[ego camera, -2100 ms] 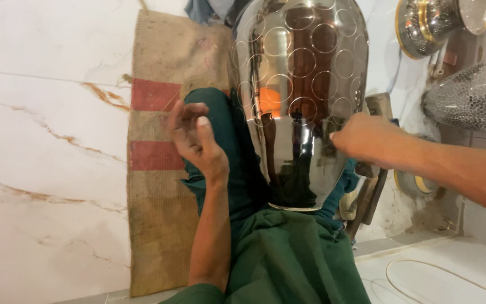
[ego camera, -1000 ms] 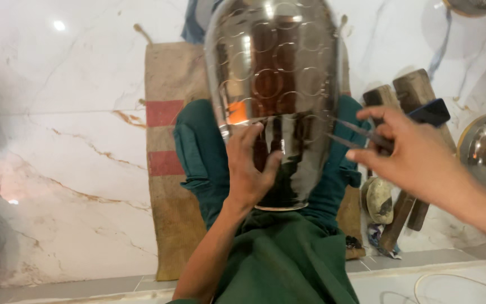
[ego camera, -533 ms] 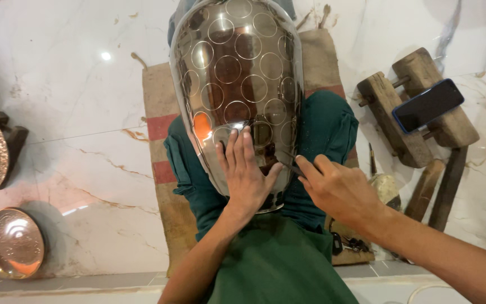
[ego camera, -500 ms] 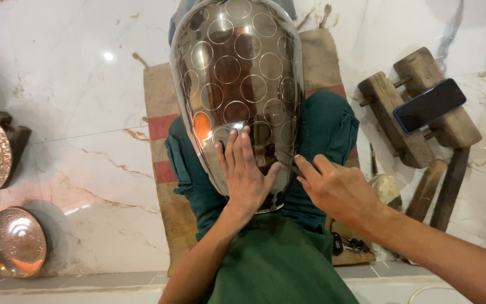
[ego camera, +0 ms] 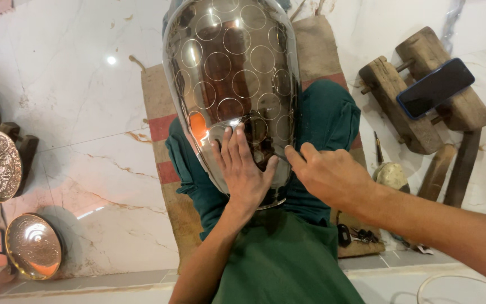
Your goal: The person sits on the floor and uses a small metal tool to engrave circular patterns into the surface of a large polished metal vessel. They hold the vessel steady with one hand while repeatedly striking the tool with the other to create indentations.
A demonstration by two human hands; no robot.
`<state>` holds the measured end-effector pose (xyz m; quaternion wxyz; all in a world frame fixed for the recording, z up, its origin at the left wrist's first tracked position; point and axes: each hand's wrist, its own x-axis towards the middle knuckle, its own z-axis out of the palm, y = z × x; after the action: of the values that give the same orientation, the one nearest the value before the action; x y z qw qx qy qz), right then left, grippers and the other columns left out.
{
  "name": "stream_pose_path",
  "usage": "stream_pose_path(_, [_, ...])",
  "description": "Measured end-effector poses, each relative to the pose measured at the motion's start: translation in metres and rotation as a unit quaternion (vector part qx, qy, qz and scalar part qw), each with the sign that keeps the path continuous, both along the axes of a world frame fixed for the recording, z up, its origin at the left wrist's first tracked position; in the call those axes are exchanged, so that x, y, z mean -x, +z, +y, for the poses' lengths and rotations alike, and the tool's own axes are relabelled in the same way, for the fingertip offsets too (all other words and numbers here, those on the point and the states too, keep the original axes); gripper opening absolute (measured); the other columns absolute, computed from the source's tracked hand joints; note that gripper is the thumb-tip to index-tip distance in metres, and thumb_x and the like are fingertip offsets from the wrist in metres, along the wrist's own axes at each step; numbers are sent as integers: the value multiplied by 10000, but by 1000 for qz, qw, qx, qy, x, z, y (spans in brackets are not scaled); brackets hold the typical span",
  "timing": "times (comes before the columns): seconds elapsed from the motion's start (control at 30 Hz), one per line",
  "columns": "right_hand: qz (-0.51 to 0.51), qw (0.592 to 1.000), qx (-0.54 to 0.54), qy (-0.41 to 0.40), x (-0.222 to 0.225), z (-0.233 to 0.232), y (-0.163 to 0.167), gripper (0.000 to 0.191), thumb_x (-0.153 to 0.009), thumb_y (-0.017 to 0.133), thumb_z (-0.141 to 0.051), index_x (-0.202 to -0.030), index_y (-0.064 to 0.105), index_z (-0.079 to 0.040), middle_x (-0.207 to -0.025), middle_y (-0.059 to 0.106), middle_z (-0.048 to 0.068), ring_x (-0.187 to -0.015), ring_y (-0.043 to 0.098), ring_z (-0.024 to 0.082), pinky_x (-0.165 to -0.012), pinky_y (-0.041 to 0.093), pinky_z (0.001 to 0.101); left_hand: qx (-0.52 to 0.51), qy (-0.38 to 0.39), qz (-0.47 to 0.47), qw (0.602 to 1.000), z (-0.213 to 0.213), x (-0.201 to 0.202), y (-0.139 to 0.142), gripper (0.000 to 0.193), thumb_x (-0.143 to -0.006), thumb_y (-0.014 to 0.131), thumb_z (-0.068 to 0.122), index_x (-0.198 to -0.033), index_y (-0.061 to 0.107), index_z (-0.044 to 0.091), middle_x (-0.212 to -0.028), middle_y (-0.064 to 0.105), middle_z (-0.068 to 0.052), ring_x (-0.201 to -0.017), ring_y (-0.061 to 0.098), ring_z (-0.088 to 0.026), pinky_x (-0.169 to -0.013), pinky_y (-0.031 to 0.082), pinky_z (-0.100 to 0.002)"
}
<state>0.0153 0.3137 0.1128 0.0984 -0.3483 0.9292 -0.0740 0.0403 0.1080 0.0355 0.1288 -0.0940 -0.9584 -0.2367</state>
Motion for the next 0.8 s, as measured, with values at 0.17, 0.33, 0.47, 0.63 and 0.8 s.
stream_pose_path(0.17, [7, 999, -19, 32, 6, -5, 9, 546, -795, 636, -89, -1324, 581, 30, -843, 589, 94, -544, 659, 178, -428, 554, 282, -13, 4, 8, 1000, -2, 0, -4, 1141, -789, 875, 332, -1604, 144, 11, -1590, 394, -181, -1506, 334, -414, -1276, 123, -641])
stream_pose_path(0.33, [127, 974, -24, 189, 21, -1, 0, 361, -799, 652, -139, -1126, 678, 10, -751, 561, 58, -480, 622, 136, -390, 511, 276, -25, -6, 34, 999, -2, 1, -4, 1148, -821, 887, 318, -1622, 117, 25, -1606, 381, -176, -1520, 336, -412, -1291, 119, -645])
stream_pose_path(0.47, [192, 876, -67, 437, 51, -6, -14, 151, -866, 639, -149, -794, 671, -20, -679, 499, 12, -464, 559, 115, -357, 463, 246, -38, -65, -23, 997, -15, -1, 6, 1109, -774, 871, 281, -1588, 167, 15, -1604, 359, -213, -1504, 320, -444, -1252, 115, -659])
stream_pose_path(0.63, [109, 909, -121, 383, 63, -9, -4, 148, -898, 621, -136, -1018, 681, -73, -718, 496, 39, -495, 576, 119, -339, 477, 273, -160, -108, -87, 977, -65, -1, 17, 794, -868, 814, 142, -1532, 393, 29, -1520, 532, -182, -1477, 466, -391, -1259, 282, -565])
stream_pose_path(0.8, [-11, 990, -49, -133, -8, -23, -20, 471, -935, 608, -438, -1271, 694, -120, -662, 605, 101, -509, 620, 256, -423, 502, 408, -375, -54, -82, 922, -88, -5, 8, 584, -959, 703, -17, -1491, 465, 30, -1362, 659, -153, -1285, 633, -303, -1133, 493, -414])
